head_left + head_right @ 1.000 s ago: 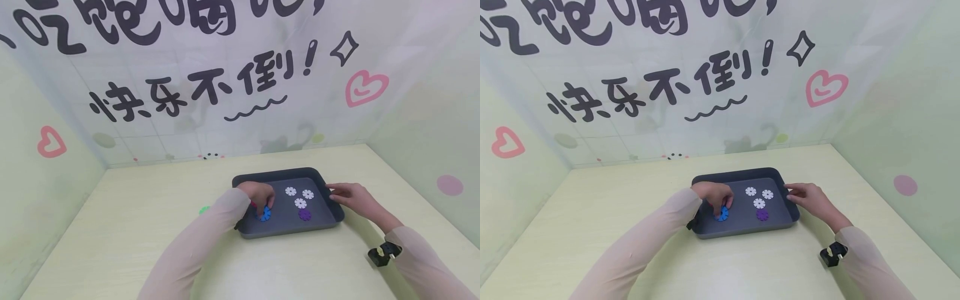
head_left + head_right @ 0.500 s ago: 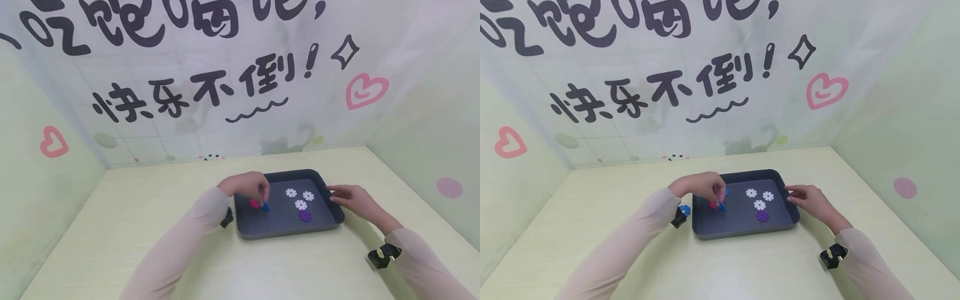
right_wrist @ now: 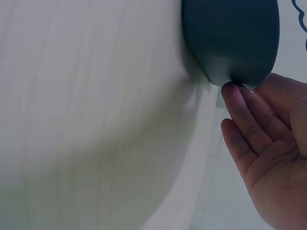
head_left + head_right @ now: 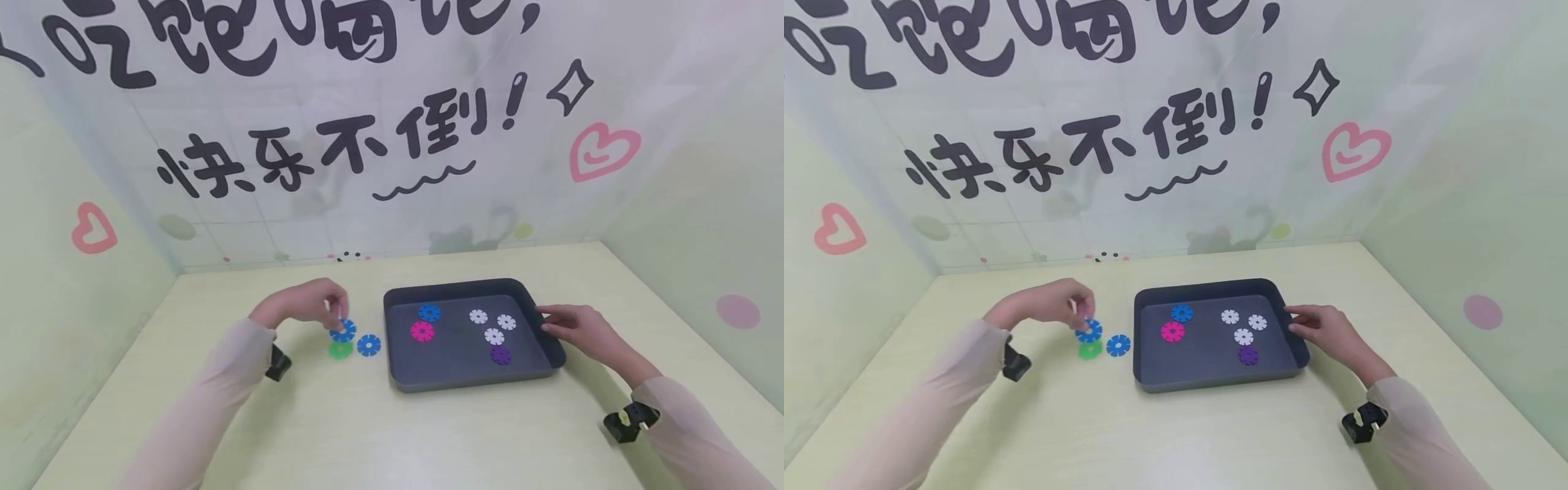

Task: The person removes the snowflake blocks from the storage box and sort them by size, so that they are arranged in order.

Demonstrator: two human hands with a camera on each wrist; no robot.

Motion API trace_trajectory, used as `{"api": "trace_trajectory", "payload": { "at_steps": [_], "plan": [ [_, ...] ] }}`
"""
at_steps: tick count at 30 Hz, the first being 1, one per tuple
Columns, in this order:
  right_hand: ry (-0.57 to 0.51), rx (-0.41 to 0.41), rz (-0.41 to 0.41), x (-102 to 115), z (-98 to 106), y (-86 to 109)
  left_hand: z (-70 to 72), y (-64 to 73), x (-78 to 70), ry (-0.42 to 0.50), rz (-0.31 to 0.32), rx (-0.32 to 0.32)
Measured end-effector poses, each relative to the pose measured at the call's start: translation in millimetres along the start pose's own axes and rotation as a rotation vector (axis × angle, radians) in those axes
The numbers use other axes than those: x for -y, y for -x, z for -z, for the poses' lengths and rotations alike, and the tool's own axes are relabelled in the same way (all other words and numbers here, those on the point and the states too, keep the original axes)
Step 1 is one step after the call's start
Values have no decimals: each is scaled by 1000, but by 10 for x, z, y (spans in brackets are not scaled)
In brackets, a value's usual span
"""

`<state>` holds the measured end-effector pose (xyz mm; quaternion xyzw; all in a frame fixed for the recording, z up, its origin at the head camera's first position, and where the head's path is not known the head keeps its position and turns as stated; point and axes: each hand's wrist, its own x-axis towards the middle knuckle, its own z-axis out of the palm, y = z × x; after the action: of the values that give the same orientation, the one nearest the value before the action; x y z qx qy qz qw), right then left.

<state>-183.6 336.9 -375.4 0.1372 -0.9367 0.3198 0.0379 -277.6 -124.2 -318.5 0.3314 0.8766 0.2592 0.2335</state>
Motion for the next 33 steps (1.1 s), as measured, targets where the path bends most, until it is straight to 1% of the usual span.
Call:
{"api": "trace_trajectory", "payload": {
  "at_steps": [3,6,9,12,17,23,26,33],
  "plan": [
    [-2,2,1,16,-6,-4,11,173,206,32,94,8],
    [-9,4,-3,13,-8,8,-5,274,381,77,161,20],
    [-13,7,-10,10,-9,12,-44,321,514,132,186,24],
    [-11,10,-21,9,-13,11,-92,321,624,146,196,9],
    [-10,10,-24,10,-16,-1,-147,294,708,131,238,-16],
    [-10,5,-9,7,-24,-7,-195,284,729,105,273,-11],
    [-9,6,-10,5,-26,-8,-213,284,743,104,283,-11],
    [-2,5,-17,1,-25,-3,-230,272,768,105,281,-24]
  ]
}}
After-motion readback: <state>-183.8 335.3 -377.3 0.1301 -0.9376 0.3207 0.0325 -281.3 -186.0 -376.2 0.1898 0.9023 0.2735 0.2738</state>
